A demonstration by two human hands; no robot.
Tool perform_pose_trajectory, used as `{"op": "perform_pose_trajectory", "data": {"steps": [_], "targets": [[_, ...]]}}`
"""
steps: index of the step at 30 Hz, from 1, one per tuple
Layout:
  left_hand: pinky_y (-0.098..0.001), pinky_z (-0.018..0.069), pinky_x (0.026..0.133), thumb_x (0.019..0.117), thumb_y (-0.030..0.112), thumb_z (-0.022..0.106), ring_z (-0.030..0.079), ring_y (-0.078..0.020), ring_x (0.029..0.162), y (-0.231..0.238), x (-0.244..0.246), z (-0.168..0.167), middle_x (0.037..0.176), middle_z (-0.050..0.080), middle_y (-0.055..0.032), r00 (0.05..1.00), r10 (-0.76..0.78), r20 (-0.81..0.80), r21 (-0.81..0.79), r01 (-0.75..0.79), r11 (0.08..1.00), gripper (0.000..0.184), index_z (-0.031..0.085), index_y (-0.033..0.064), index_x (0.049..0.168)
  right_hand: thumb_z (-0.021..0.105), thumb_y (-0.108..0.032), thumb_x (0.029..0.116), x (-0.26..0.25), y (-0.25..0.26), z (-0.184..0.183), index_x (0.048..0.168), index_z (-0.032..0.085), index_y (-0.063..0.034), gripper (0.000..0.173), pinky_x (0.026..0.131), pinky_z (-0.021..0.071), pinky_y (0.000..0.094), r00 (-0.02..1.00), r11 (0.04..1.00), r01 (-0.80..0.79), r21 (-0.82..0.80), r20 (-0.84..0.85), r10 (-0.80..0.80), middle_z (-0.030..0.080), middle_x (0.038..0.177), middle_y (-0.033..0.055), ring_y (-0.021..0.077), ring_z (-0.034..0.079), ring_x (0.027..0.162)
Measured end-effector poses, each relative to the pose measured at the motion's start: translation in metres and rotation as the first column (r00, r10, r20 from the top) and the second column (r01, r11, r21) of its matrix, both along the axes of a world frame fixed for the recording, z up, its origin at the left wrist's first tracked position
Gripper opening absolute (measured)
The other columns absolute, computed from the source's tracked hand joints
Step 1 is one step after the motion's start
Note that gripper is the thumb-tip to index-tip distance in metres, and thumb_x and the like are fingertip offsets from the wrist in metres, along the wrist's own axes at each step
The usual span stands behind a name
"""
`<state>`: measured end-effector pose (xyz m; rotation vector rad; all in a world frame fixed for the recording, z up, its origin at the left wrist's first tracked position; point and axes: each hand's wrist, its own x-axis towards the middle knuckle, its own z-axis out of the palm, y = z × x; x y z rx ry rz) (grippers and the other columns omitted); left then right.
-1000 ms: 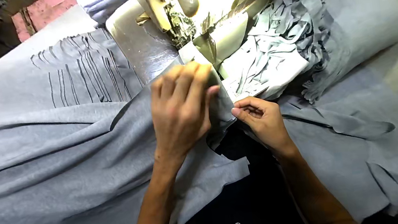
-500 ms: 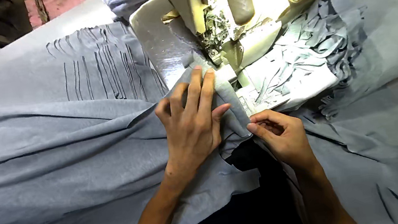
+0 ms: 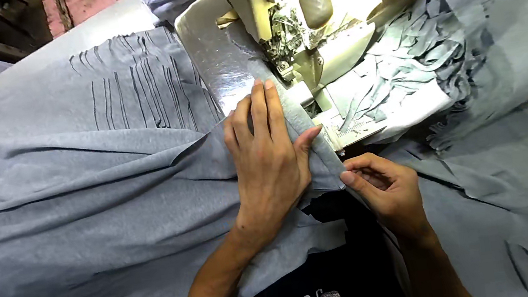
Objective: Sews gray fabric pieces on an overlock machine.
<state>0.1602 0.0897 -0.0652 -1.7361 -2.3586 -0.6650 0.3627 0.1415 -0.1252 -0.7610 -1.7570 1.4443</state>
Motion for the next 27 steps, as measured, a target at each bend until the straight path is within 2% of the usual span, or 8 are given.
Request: {"op": "perform_pose_trajectory", "data": {"steps": [2,9,16,21,25,27], "targets": [[-0.0535,0.0280,0.119,0.1071,0.051,0.037,0.038,-0.0377,0.146,0.001,0.004,-0.001,0.160,0.039,-0.0204,0.999,-0.013,0.040,0.011,0.012,1.000,0.072,0.042,-0.0050,0.153,0.068,-0.013,0.0968,0.001,-0.005,-0.003,0.101,0.071,-0.0027,0.012,0.067,0.0542,0.0119,1.000,1.000,0.015,-0.020,-0.013,-0.015,0.071,0.091,-0.0042,-0.0032,0.063,0.075],[-0.0523,0.0246,0.123,0.1069,0.052,0.038,0.028,-0.0407,0.152,0.008,0.016,-0.002,0.163,0.032,-0.0233,0.997,0.028,0.073,-0.007,-0.028,1.000,0.074,0.037,-0.0049,0.155,0.066,-0.011,0.0974,-0.004,-0.016,-0.012,0.102,0.070,-0.0012,0.012,0.065,0.0525,0.0122,0.996,0.996,0.088,-0.028,-0.031,-0.089,0.070,0.088,-0.0039,-0.0032,0.061,0.072],[-0.0541,0.0250,0.122,0.1084,0.047,0.039,0.027,-0.0427,0.151,0.016,0.021,-0.005,0.164,0.030,-0.0239,0.996,0.064,0.054,0.015,-0.064,0.998,0.070,0.036,-0.0047,0.156,0.066,-0.012,0.0976,-0.006,-0.017,-0.018,0.102,0.070,-0.0024,0.011,0.066,0.0535,0.0124,0.993,0.993,0.113,-0.029,-0.029,-0.114,0.070,0.087,-0.0041,-0.0028,0.063,0.073],[-0.0495,0.0255,0.123,0.1092,0.044,0.038,0.030,-0.0363,0.151,0.018,0.017,-0.008,0.164,0.035,-0.0171,0.992,0.075,0.103,0.069,-0.082,0.994,0.063,0.041,0.0001,0.155,0.067,-0.013,0.0980,-0.008,-0.014,-0.023,0.102,0.070,-0.0030,0.011,0.066,0.0546,0.0143,0.993,0.993,0.114,-0.027,-0.024,-0.115,0.070,0.087,-0.0026,-0.0008,0.064,0.073],[-0.0488,0.0257,0.123,0.1098,0.041,0.037,0.029,-0.0363,0.152,0.016,0.018,-0.005,0.164,0.035,-0.0168,0.996,0.079,0.050,0.050,-0.082,0.995,0.062,0.039,0.0004,0.156,0.066,-0.011,0.0978,-0.008,-0.013,-0.021,0.102,0.070,-0.0014,0.011,0.066,0.0548,0.0135,0.992,0.993,0.122,-0.007,-0.040,-0.122,0.071,0.088,-0.0019,-0.0011,0.064,0.073],[-0.0503,0.0237,0.124,0.1091,0.043,0.039,0.029,-0.0350,0.153,0.017,0.019,-0.007,0.164,0.036,-0.0157,0.995,0.094,0.036,0.034,-0.096,0.995,0.063,0.039,0.0019,0.156,0.066,-0.010,0.0975,-0.006,-0.013,-0.020,0.102,0.070,-0.0009,0.011,0.063,0.0517,0.0117,0.992,0.992,0.125,0.010,-0.032,-0.125,0.070,0.087,-0.0024,-0.0029,0.062,0.072]]}}
